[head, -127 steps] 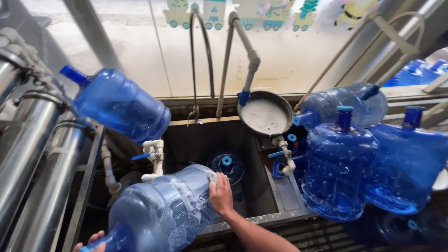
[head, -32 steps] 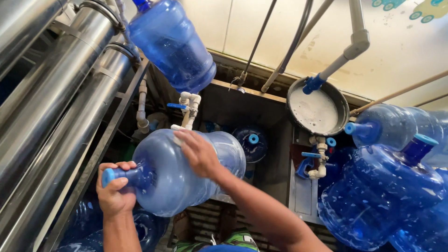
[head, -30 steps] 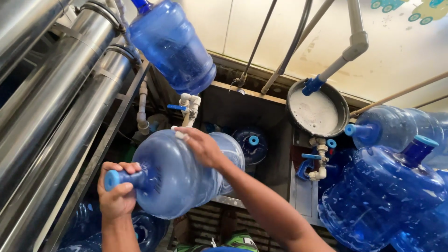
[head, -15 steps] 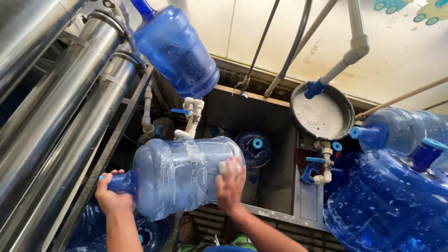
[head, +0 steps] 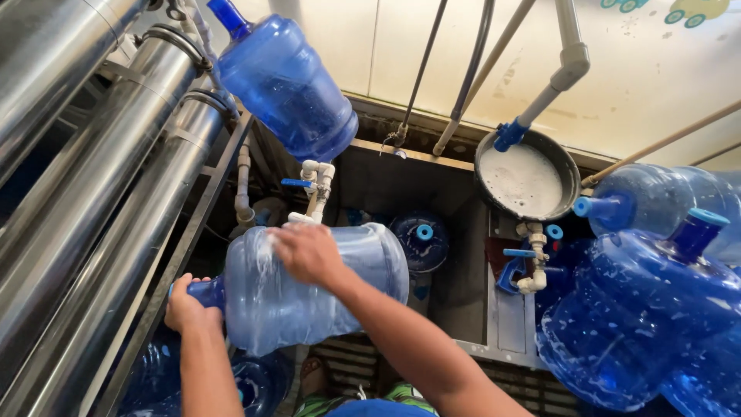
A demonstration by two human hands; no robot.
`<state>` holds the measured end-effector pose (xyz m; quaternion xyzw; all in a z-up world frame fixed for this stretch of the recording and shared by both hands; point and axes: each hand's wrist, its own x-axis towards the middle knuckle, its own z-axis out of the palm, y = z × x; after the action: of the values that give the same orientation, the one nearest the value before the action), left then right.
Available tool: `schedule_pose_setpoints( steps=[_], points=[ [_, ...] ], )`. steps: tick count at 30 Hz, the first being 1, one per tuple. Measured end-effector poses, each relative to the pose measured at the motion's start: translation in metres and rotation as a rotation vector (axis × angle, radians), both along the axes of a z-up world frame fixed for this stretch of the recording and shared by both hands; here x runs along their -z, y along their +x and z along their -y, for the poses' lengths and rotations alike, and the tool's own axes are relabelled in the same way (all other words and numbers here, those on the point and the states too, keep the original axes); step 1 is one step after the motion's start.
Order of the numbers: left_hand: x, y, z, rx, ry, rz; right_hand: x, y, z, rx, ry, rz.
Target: The person scrubs the exterior of large blue water jugs with a soapy sponge at a sink station. They rinse the jugs under a tap, then place them on a metal grate floor among other jugs before picking up another one to repeat the process.
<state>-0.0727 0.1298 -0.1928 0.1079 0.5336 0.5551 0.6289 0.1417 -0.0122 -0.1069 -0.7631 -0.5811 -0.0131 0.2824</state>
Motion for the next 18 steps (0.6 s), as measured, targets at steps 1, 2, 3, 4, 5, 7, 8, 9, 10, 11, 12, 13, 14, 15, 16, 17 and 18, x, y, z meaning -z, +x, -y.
schedule_pose_setpoints(
  steps=[1, 2, 3, 4, 5, 7, 8, 9, 10, 11, 12, 13, 14, 15, 16, 17, 18],
  points=[
    [0.003, 0.001, 0.001, -0.025, -0.014, -0.072, 0.016, 0.018, -0.01, 0.039, -0.037, -0.001],
    [-0.002, 0.003, 0.005, -0.016, -0.013, -0.073, 0.03, 0.035, -0.009, 0.048, -0.036, -0.002],
    [-0.007, 0.005, 0.009, -0.053, -0.02, -0.101, 0.044, 0.053, -0.008, 0.105, -0.232, -0.105],
    [-0.011, 0.009, 0.014, -0.089, -0.029, -0.126, 0.059, 0.073, -0.006, 0.163, -0.428, -0.207],
    [-0.002, 0.008, 0.004, -0.078, -0.029, -0.124, 0.051, 0.084, 0.012, 0.174, -0.428, -0.207],
    [0.019, 0.006, -0.011, -0.057, -0.057, -0.131, 0.038, 0.103, 0.051, 0.325, -0.503, -0.099],
    [0.0, 0.013, -0.008, -0.05, -0.056, -0.127, 0.028, 0.096, 0.073, 0.332, -0.501, -0.096],
    [-0.019, 0.02, -0.004, -0.157, -0.137, -0.128, 0.019, 0.088, 0.094, 0.355, -0.338, -0.103],
    [-0.037, 0.028, 0.0, -0.261, -0.22, -0.132, 0.011, 0.079, 0.117, 0.378, -0.176, -0.11],
    [-0.036, 0.026, -0.004, -0.252, -0.219, -0.132, 0.017, 0.063, 0.135, 0.387, -0.175, -0.11],
    [-0.032, 0.025, -0.006, -0.264, -0.232, -0.132, 0.024, 0.047, 0.154, 0.396, 0.025, 0.006],
    [-0.029, 0.025, -0.008, -0.275, -0.246, -0.131, 0.031, 0.031, 0.173, 0.399, 0.224, 0.124],
    [-0.027, 0.024, -0.009, -0.271, -0.25, -0.133, 0.038, 0.007, 0.188, 0.403, 0.219, 0.125],
    [-0.025, 0.023, -0.01, -0.235, -0.26, -0.132, 0.045, -0.017, 0.202, 0.402, 0.229, 0.127],
    [-0.024, 0.021, -0.013, -0.201, -0.267, -0.129, 0.052, -0.041, 0.213, 0.398, 0.241, 0.13],
    [-0.025, 0.02, -0.012, -0.2, -0.27, -0.129, 0.06, -0.043, 0.221, 0.399, 0.239, 0.131],
    [-0.026, 0.021, -0.012, -0.169, -0.279, -0.131, 0.07, -0.044, 0.227, 0.377, 0.225, 0.124]
  ],
)
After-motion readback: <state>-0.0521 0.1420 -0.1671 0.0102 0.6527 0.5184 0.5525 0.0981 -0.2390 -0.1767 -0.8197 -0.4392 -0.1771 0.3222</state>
